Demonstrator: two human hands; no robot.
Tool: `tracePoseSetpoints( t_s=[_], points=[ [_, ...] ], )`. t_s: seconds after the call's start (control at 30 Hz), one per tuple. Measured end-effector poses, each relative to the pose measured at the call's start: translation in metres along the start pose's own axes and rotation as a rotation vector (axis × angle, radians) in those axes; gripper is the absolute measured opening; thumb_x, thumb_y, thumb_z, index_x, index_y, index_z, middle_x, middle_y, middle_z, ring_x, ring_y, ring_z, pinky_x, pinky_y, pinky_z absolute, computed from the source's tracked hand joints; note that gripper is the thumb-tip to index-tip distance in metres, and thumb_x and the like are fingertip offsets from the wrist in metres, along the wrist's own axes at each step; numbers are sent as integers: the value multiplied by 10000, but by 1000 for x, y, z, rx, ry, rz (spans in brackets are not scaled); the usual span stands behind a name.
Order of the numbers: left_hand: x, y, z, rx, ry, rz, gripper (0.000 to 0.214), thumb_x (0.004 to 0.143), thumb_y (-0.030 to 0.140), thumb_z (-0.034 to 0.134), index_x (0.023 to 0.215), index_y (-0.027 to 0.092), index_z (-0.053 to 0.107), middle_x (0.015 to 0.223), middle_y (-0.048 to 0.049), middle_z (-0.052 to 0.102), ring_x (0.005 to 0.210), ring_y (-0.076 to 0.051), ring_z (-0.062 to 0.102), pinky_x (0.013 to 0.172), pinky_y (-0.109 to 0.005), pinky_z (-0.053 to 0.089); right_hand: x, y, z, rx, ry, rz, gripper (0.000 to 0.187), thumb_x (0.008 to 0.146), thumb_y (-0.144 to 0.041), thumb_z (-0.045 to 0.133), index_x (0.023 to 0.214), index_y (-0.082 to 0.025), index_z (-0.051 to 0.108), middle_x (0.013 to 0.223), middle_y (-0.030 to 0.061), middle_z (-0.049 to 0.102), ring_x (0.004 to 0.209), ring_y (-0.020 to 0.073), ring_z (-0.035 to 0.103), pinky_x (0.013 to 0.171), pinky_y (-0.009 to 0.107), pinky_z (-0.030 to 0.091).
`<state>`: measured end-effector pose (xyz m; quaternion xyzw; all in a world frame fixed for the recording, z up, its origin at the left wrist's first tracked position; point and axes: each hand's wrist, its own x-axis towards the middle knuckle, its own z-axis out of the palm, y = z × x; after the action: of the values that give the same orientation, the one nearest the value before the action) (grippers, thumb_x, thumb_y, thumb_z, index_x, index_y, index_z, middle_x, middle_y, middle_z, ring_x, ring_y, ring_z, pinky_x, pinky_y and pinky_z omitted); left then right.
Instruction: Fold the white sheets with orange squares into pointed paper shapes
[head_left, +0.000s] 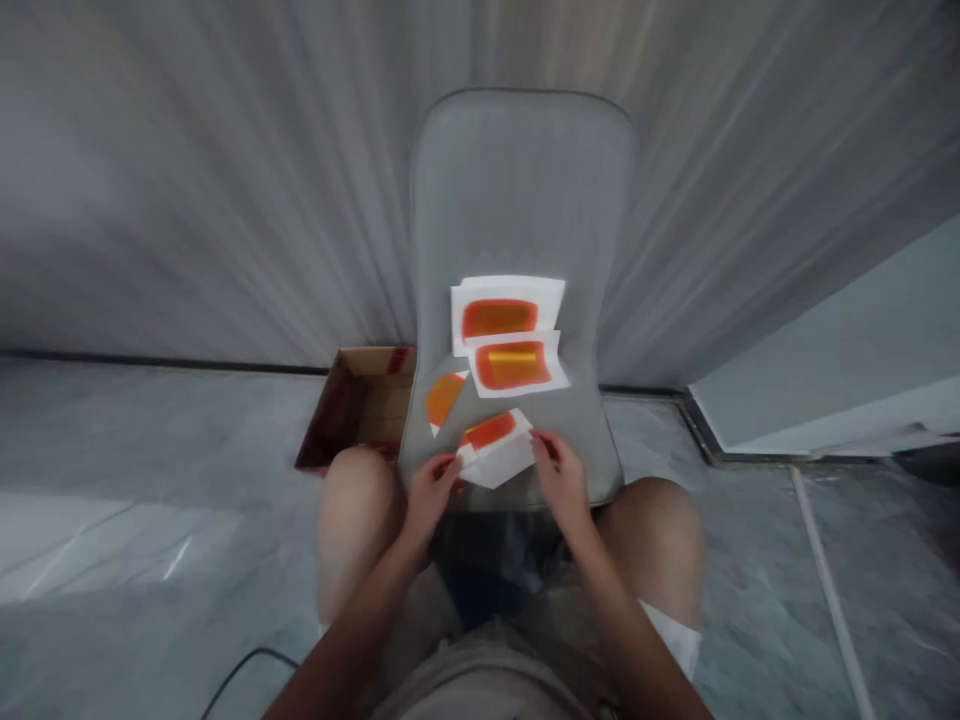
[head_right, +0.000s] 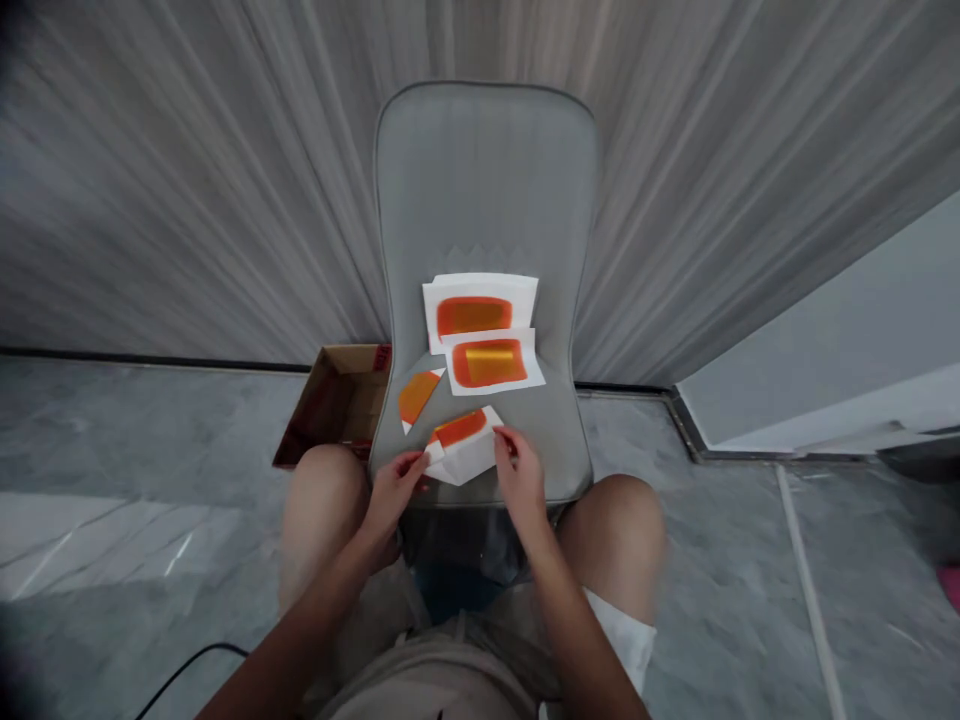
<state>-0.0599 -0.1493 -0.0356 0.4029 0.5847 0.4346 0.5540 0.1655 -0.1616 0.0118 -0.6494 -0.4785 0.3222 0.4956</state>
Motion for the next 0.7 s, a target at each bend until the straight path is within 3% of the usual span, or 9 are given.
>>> tracePoseSetpoints(
  t_s=[0.07,0.13,0.2,0.37,0.5,0.6,0.7],
  points=[
    [-10,-7,6,-36,37,-41,551,713,659,831,961,173,752,851,-61,758,673,-180,691,584,-290,579,-42,19,-1,116,135,232,488,887,-606,590,1067,-185,760,947,115,779,882,282,718,802,407,585],
    [-22,-13,13,-109,59,-98,548,723,643,833,990,174,735,882,-60,760,713,-178,715,637,-295,600,-77,30,7,276,64,452,516,805,-661,690,1038,-206,762,919,105,786,840,299,740,711,401,590],
    [-36,-16,23,-212,94,-173,542,703,601,866,1007,175,725,888,-44,754,726,-157,714,639,-258,583,-99,33,22,439,-38,587,511,718,-652,801,1010,-233,773,936,100,800,863,315,758,694,395,591],
    [-63,-16,43,-218,65,-279,595,648,601,896,1011,170,708,850,-24,739,655,-115,656,523,-187,462,-100,24,46,494,-57,579,490,640,-651,840,852,-217,759,828,55,779,767,241,708,665,323,533],
    [-68,-13,39,-120,-24,-312,646,645,644,879,1040,174,679,916,-55,739,767,-160,702,575,-207,488,-86,29,38,355,-91,599,487,758,-698,659,769,-211,656,701,22,696,629,177,618,547,265,434],
    [-67,-9,24,135,16,-142,578,752,655,802,1054,189,643,936,-59,713,766,-182,697,589,-255,514,-76,37,31,141,-152,547,407,861,-619,537,721,-239,583,654,21,659,620,187,615,542,273,429],
    [-63,-4,14,518,63,230,337,935,531,673,1042,213,644,960,-63,699,859,-215,703,784,-359,595,-67,40,30,47,-152,514,300,891,-507,539,726,-261,586,693,39,691,708,223,664,622,303,479]
  ],
)
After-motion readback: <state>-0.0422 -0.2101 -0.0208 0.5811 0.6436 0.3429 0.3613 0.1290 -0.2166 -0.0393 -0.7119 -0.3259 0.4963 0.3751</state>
